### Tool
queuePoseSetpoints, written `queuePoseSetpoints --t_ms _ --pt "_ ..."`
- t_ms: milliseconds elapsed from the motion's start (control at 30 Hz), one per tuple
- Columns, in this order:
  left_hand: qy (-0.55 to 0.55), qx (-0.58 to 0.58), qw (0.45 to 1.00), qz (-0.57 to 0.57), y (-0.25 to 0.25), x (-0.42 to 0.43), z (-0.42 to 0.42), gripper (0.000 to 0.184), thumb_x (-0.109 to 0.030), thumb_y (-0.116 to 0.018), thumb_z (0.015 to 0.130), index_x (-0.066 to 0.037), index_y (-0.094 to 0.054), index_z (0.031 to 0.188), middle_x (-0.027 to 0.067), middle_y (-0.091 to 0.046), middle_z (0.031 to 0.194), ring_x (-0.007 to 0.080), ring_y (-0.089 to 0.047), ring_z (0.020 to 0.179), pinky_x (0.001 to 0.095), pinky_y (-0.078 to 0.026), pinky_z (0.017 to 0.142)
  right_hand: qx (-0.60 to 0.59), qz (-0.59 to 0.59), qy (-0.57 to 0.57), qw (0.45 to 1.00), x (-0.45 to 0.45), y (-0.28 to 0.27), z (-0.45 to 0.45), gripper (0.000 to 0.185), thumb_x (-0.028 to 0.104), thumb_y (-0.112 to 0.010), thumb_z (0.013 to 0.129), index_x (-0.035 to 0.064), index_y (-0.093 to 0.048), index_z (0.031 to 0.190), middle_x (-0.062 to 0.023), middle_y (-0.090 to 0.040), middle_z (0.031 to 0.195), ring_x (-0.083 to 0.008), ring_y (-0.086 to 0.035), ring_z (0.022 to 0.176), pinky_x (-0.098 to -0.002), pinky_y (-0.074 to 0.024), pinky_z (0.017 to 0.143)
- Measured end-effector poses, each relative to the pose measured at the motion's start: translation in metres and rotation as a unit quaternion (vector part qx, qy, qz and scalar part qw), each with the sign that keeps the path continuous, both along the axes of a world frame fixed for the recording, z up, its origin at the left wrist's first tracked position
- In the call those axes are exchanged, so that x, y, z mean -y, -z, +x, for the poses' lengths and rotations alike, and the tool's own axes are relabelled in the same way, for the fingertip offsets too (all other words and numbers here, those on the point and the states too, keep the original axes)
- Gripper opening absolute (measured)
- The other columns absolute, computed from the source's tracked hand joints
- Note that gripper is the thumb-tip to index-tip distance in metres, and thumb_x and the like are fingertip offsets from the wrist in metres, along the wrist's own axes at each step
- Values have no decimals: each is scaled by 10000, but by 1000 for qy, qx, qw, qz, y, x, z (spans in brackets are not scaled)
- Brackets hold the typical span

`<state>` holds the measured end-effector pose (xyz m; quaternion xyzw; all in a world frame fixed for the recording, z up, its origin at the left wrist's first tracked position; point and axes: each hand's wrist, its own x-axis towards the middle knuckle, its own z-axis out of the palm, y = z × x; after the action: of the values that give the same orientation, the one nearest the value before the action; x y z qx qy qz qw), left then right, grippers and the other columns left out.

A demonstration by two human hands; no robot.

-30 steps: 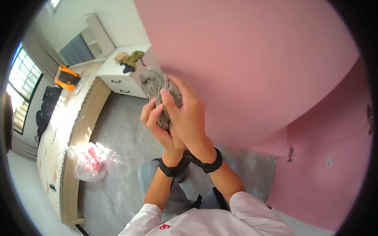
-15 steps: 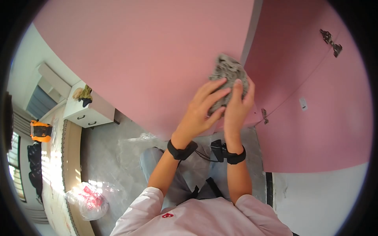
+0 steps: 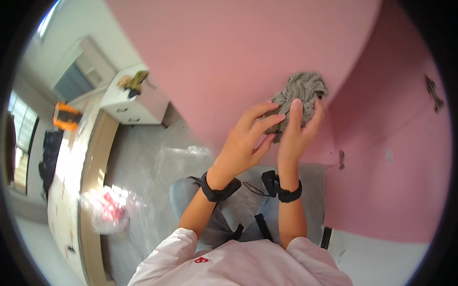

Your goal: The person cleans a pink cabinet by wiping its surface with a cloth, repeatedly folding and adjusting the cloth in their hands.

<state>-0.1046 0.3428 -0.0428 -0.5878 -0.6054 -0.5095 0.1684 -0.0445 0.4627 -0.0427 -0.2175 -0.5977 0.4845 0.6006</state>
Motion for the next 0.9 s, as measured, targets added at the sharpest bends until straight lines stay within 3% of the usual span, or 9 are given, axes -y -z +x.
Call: queuePoseSetpoints --t_ms 167,300,500,533,600,900 --pt "-97 156 983 -18 -2 63 -11 682 73 -716 785 -93 -567 1429 186 -554 1449 426 -542 1313 449 -498 1065 71 124 -37 989 61 -5 -38 466 222 -692 1005 -32 -592 1382 -167 -576 1172 -284 -609 1081 -403 -505 922" --pt "-211 97 973 15 3 98 -33 711 76 -664 780 -75 -525 1460 204 -538 1449 441 -531 1300 485 -490 1065 100 207 -116 966 103 -3 -75 521 235 -721 977 2 -592 1424 -185 -567 1130 -323 -620 1037 -429 -514 868" --pt "-358 64 931 28 11 139 -51 709 88 -598 751 -14 -524 1449 209 -560 1443 432 -537 1277 467 -487 1051 121 238 -175 948 152 -8 -110 525 316 -673 987 40 -612 1429 -210 -562 1116 -359 -628 971 -430 -525 843" --pt "-380 52 923 27 10 144 -53 706 84 -595 732 -4 -536 1430 209 -567 1435 426 -544 1261 467 -488 1041 138 219 -232 938 155 -10 -113 523 316 -671 987 45 -613 1430 -200 -563 1113 -350 -632 960 -425 -528 838" --pt "-382 64 920 53 11 147 -56 681 74 -583 719 -3 -564 1394 207 -587 1387 427 -540 1231 464 -482 1034 144 190 -305 922 156 -8 -118 513 303 -666 987 54 -616 1432 -171 -568 1071 -318 -639 929 -409 -530 829" --pt "-262 95 949 146 1 70 -52 539 34 -563 699 -47 -683 1218 182 -608 1316 394 -539 1157 464 -477 1003 47 129 -260 956 100 -3 -84 389 186 -623 1019 -24 -627 1346 -161 -669 1125 -281 -666 1026 -384 -534 886"
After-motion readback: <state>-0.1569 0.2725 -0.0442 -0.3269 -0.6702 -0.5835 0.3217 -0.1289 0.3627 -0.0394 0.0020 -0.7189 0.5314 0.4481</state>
